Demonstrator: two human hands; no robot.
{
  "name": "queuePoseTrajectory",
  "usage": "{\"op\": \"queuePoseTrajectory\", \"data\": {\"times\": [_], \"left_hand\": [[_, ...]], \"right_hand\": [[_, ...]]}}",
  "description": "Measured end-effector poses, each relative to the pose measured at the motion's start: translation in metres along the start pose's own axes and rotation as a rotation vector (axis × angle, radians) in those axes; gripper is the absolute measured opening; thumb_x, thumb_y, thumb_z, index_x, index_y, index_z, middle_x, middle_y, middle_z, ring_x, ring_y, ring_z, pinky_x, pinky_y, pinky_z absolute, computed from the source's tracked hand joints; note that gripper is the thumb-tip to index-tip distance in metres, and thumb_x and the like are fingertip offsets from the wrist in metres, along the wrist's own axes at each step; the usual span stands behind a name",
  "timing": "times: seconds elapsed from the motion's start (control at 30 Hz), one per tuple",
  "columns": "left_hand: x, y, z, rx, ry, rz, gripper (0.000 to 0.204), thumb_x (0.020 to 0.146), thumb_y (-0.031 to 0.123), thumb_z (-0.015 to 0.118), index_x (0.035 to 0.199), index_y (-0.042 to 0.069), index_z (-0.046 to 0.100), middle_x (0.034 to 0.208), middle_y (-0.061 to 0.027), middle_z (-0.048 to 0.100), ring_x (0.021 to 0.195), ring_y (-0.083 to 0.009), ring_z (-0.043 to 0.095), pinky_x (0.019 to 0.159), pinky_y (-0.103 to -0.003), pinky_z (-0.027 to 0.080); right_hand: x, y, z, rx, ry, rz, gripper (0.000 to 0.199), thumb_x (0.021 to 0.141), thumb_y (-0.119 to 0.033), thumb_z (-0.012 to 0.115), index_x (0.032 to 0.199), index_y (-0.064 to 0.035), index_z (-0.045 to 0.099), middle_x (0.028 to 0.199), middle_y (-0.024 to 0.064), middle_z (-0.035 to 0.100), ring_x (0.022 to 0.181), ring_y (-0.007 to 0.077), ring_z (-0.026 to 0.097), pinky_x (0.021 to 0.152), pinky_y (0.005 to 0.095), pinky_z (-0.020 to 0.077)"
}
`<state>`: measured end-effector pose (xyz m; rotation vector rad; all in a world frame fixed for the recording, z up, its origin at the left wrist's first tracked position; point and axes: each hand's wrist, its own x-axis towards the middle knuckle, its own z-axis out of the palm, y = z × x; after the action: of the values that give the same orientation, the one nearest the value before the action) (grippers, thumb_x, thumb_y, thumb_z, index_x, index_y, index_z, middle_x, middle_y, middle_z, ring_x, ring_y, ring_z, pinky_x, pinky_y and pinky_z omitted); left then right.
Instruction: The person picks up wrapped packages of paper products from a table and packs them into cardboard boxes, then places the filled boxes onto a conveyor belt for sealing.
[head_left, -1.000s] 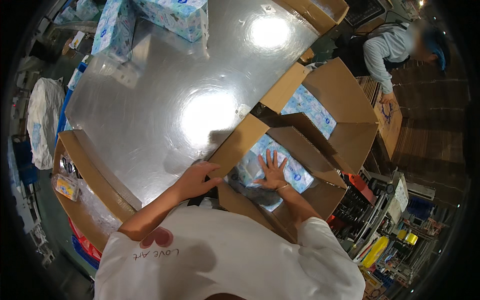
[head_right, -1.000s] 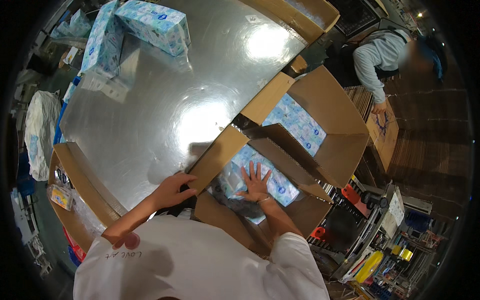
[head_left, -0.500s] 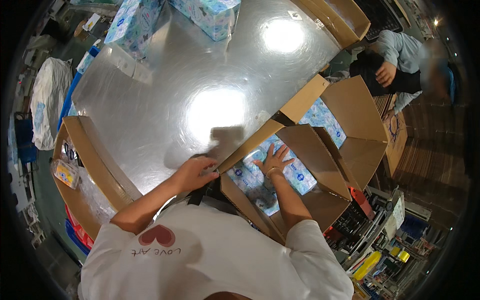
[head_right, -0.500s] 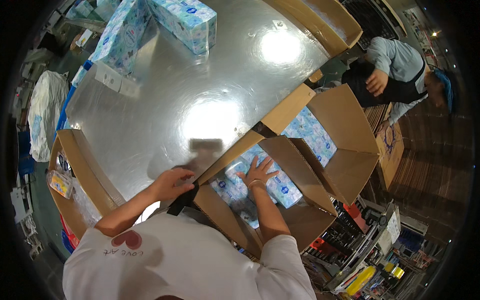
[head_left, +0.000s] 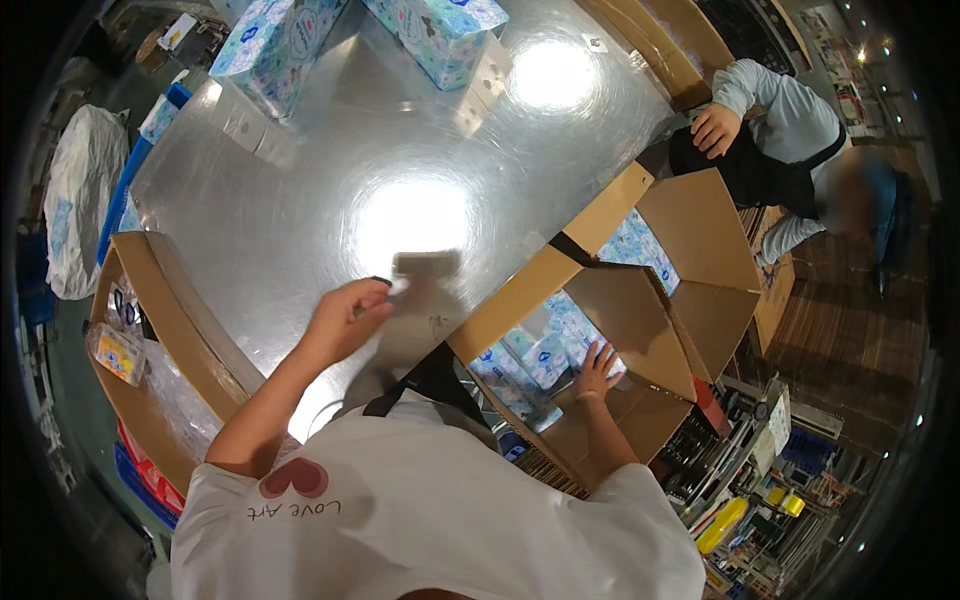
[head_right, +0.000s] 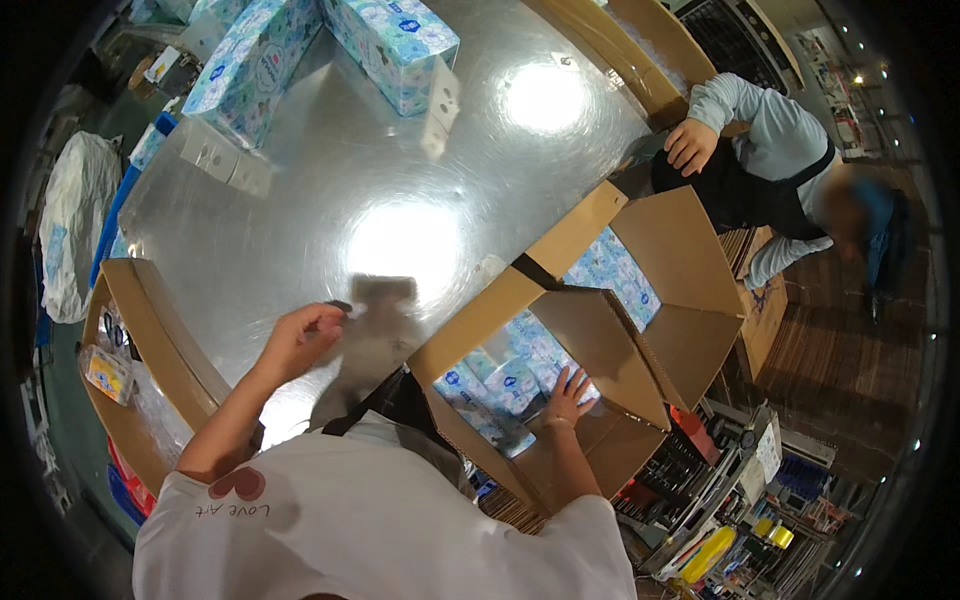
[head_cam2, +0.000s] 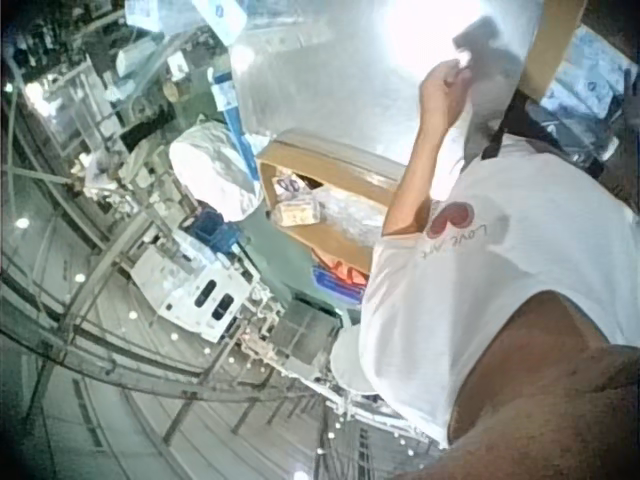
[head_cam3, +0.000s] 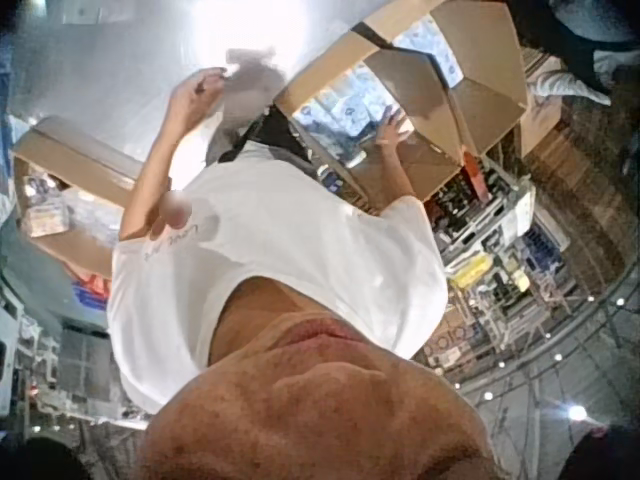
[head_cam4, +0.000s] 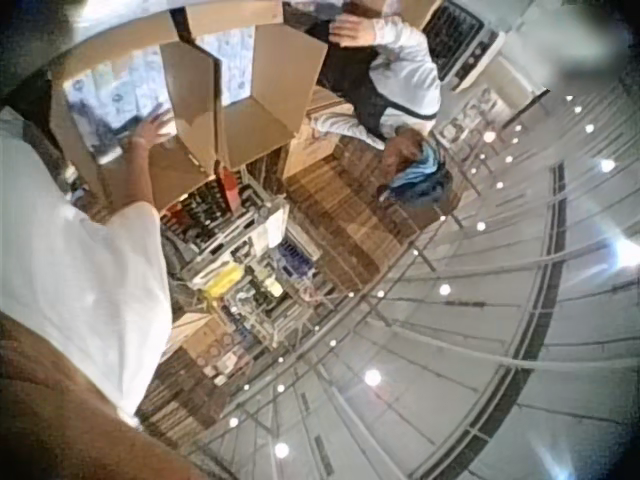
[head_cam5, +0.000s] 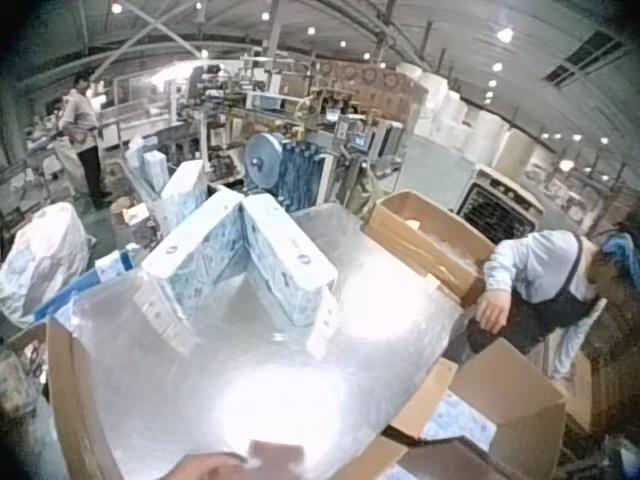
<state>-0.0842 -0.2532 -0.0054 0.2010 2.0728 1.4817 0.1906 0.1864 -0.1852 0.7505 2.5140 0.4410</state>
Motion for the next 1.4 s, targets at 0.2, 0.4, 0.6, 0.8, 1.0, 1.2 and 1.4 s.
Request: {"op": "queuePoseTrajectory", "data": {"times": [0.2, 0.4, 0.6, 0.8, 1.0, 1.2, 1.4], "left_hand": [[0.006, 0.020, 0.021, 0.174, -0.242, 0.076, 0.030, 0.082, 0.016, 0.063, 0.108, 0.002, 0.056, 0.095, -0.0071, 0.061, 0.086, -0.0142, 0.056, 0.071, -0.026, 0.046], [0.018, 0.017, 0.037, 0.050, -0.216, -0.050, 0.030, 0.082, 0.018, 0.063, 0.107, 0.002, 0.058, 0.088, -0.0042, 0.059, 0.080, -0.0103, 0.052, 0.066, -0.024, 0.044], [0.024, 0.044, 0.032, 0.140, -0.242, 0.108, 0.030, 0.083, 0.017, 0.062, 0.108, 0.002, 0.057, 0.088, -0.0039, 0.060, 0.080, -0.0122, 0.054, 0.070, -0.025, 0.045], [0.082, 0.055, -0.030, 0.500, 0.087, 0.322, 0.038, 0.078, 0.022, 0.063, 0.109, 0.001, 0.057, 0.093, -0.0155, 0.061, 0.085, -0.0287, 0.057, 0.076, -0.036, 0.046], [0.184, 0.099, -0.172, 0.999, 0.738, 0.329, 0.054, 0.073, 0.032, 0.065, 0.117, 0.003, 0.050, 0.104, -0.0206, 0.054, 0.095, -0.0371, 0.050, 0.083, -0.043, 0.042], [0.255, 0.097, -0.302, 0.790, 0.763, -0.357, 0.109, 0.055, 0.065, 0.067, 0.135, 0.000, 0.028, 0.129, -0.0244, 0.041, 0.120, -0.0350, 0.041, 0.094, -0.052, 0.033], [0.214, 0.065, -0.285, 0.728, 0.488, -0.100, 0.115, 0.056, 0.060, 0.067, 0.136, -0.007, 0.018, 0.122, -0.0273, 0.047, 0.113, -0.0369, 0.048, 0.093, -0.036, 0.040]], "right_hand": [[0.037, -0.016, -0.029, 0.428, -0.520, -0.232, 0.103, 0.064, -0.022, 0.068, 0.142, -0.0091, 0.002, 0.146, 0.0177, 0.010, 0.134, 0.0361, 0.013, 0.104, 0.0546, 0.0182], [-0.031, -0.079, -0.094, 0.872, -0.107, -0.283, 0.101, 0.054, -0.023, 0.075, 0.134, 0.0028, 0.019, 0.126, 0.0251, 0.037, 0.119, 0.0402, 0.033, 0.099, 0.0539, 0.0226], [-0.019, -0.060, -0.143, 0.811, -0.026, -0.391, 0.089, 0.054, -0.015, 0.070, 0.128, 0.0083, 0.026, 0.113, 0.0262, 0.045, 0.107, 0.0423, 0.042, 0.095, 0.0434, 0.0327], [0.042, -0.187, -0.030, 0.128, 0.078, -0.085, 0.042, 0.071, -0.037, 0.063, 0.098, -0.0078, 0.049, 0.087, 0.0067, 0.055, 0.079, 0.0249, 0.055, 0.068, 0.0382, 0.0439], [0.065, -0.134, -0.075, 0.295, -0.320, -0.659, 0.046, 0.071, -0.036, 0.064, 0.102, -0.0029, 0.057, 0.097, 0.0179, 0.061, 0.093, 0.0343, 0.059, 0.079, 0.0426, 0.0477], [0.026, -0.077, -0.229, 0.677, -0.660, -0.474, 0.059, 0.077, -0.041, 0.066, 0.114, 0.0032, 0.052, 0.091, 0.0170, 0.064, 0.081, 0.0241, 0.063, 0.074, 0.0343, 0.0493], [0.055, -0.175, -0.383, 1.234, -0.477, -0.947, 0.033, 0.083, -0.017, 0.064, 0.109, 0.0012, 0.055, 0.087, 0.0005, 0.057, 0.083, 0.0087, 0.051, 0.076, 0.0224, 0.0427]]}}
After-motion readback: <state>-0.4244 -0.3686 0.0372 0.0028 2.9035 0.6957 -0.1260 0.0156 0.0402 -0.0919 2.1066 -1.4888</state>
